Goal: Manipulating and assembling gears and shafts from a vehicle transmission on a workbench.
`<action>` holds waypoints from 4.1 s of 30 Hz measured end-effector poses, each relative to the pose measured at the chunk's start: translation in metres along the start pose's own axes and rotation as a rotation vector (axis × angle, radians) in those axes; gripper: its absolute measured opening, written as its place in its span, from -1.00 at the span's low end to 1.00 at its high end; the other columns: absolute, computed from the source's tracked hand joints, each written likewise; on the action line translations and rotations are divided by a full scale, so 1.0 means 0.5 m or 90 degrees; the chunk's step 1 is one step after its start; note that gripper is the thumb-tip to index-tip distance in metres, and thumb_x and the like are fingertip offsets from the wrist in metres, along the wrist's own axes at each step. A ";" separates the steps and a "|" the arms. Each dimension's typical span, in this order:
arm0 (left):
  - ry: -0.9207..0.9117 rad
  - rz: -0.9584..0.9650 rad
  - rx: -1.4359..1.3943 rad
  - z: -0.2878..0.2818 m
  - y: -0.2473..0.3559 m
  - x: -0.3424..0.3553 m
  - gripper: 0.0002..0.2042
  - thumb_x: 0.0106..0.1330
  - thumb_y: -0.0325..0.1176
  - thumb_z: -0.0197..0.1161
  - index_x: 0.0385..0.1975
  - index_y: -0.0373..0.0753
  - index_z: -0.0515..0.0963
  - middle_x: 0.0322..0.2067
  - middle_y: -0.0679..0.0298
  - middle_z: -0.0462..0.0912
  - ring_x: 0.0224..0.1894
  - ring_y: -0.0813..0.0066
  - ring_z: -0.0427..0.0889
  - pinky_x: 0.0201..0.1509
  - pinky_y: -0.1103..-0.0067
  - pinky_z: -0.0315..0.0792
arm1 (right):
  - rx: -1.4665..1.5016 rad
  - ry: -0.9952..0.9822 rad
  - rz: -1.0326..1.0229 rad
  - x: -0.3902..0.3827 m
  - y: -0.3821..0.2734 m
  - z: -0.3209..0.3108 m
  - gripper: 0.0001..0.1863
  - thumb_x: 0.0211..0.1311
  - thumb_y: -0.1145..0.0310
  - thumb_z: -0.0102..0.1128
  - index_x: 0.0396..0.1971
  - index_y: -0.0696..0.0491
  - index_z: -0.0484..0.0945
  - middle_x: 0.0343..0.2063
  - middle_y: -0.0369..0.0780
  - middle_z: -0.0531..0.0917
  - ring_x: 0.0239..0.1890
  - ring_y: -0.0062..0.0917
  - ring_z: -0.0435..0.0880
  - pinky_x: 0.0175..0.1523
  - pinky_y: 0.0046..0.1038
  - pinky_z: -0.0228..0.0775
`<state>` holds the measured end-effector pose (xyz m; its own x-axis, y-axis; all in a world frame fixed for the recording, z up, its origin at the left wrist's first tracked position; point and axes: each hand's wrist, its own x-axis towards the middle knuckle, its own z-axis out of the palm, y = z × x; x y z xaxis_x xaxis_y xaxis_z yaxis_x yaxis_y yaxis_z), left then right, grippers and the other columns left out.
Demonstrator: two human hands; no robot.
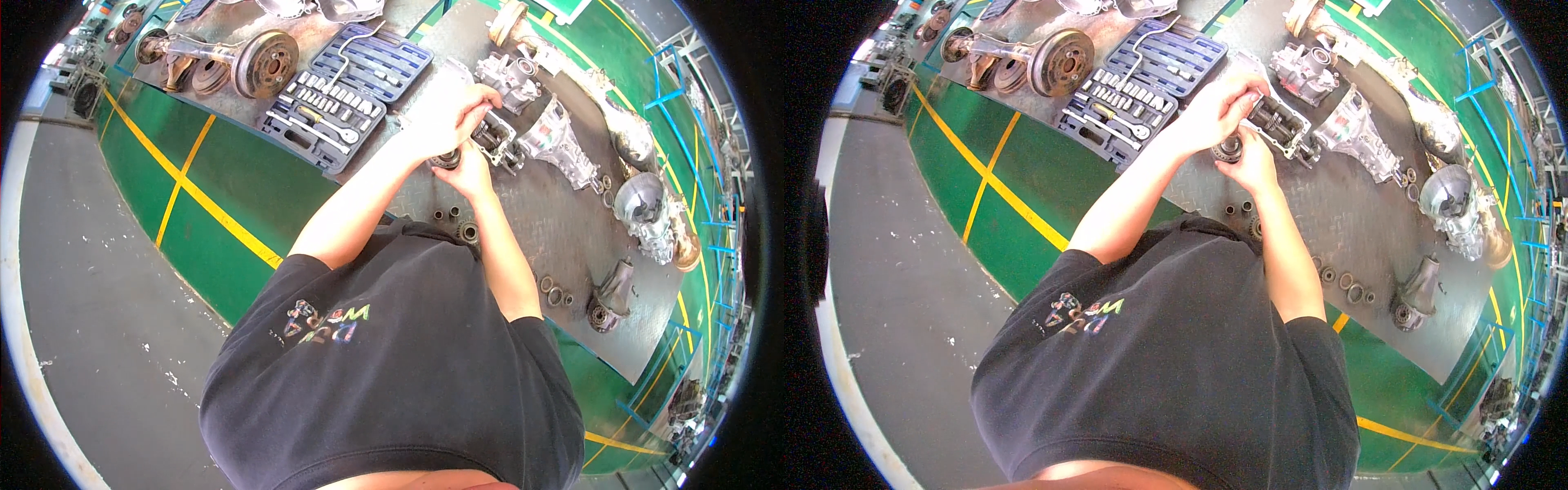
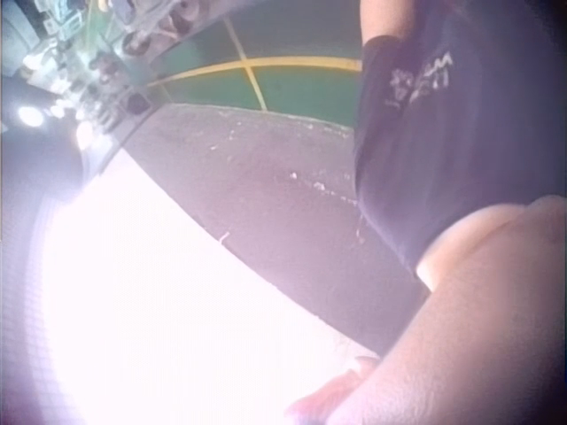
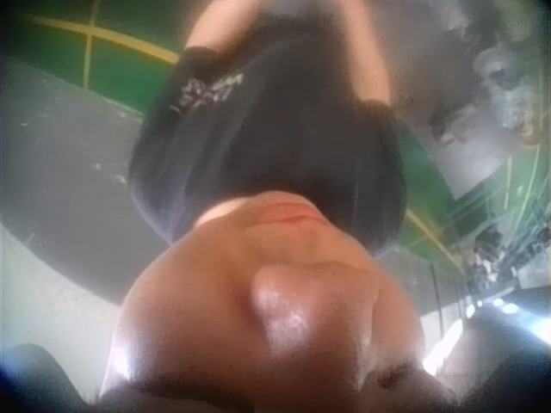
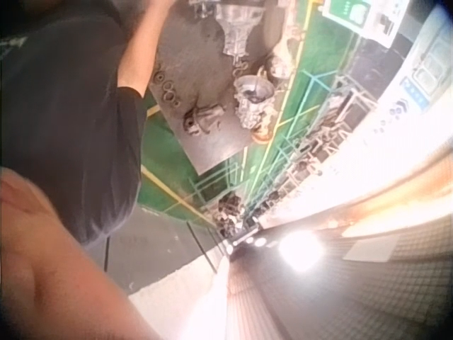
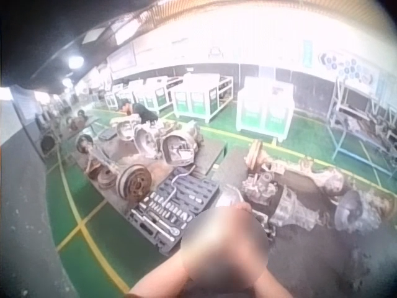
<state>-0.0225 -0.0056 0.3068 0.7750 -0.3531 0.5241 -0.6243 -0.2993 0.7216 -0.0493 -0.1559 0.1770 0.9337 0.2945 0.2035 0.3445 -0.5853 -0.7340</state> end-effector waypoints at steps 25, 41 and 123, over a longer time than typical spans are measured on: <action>0.007 -0.045 -0.128 0.002 -0.029 -0.013 -0.74 0.50 -0.46 0.08 0.13 -0.25 0.37 -0.28 0.32 0.47 -0.36 0.64 0.42 -0.25 0.64 0.41 | -0.019 0.028 -0.051 -0.008 0.004 0.010 -0.19 -0.20 0.25 0.61 0.15 0.18 0.51 0.15 -0.02 0.60 0.24 -0.17 0.55 0.35 -0.27 0.35; -0.014 -0.067 -0.091 -0.002 -0.016 -0.009 -0.73 0.50 -0.40 0.09 0.14 -0.25 0.42 -0.33 0.30 0.49 -0.31 0.61 0.46 -0.19 0.60 0.40 | 0.029 0.028 -0.061 -0.019 0.046 0.031 -0.10 -0.11 0.20 0.60 0.28 0.15 0.37 0.15 0.02 0.57 0.22 -0.15 0.56 0.33 -0.24 0.37; 0.004 -0.081 -0.102 0.000 -0.024 -0.005 -0.69 0.49 -0.44 0.10 0.20 -0.18 0.42 -0.25 0.33 0.52 -0.40 0.70 0.46 -0.32 0.68 0.43 | 0.164 0.093 0.040 -0.065 0.093 0.035 -0.33 0.00 0.31 0.53 0.11 0.17 0.43 0.20 -0.01 0.56 0.20 -0.23 0.59 0.30 -0.29 0.40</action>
<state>-0.0169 -0.0012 0.2969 0.8476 -0.3160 0.4263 -0.4980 -0.1962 0.8447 -0.0652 -0.1797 0.1250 0.9629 0.1412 0.2301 0.2674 -0.3827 -0.8843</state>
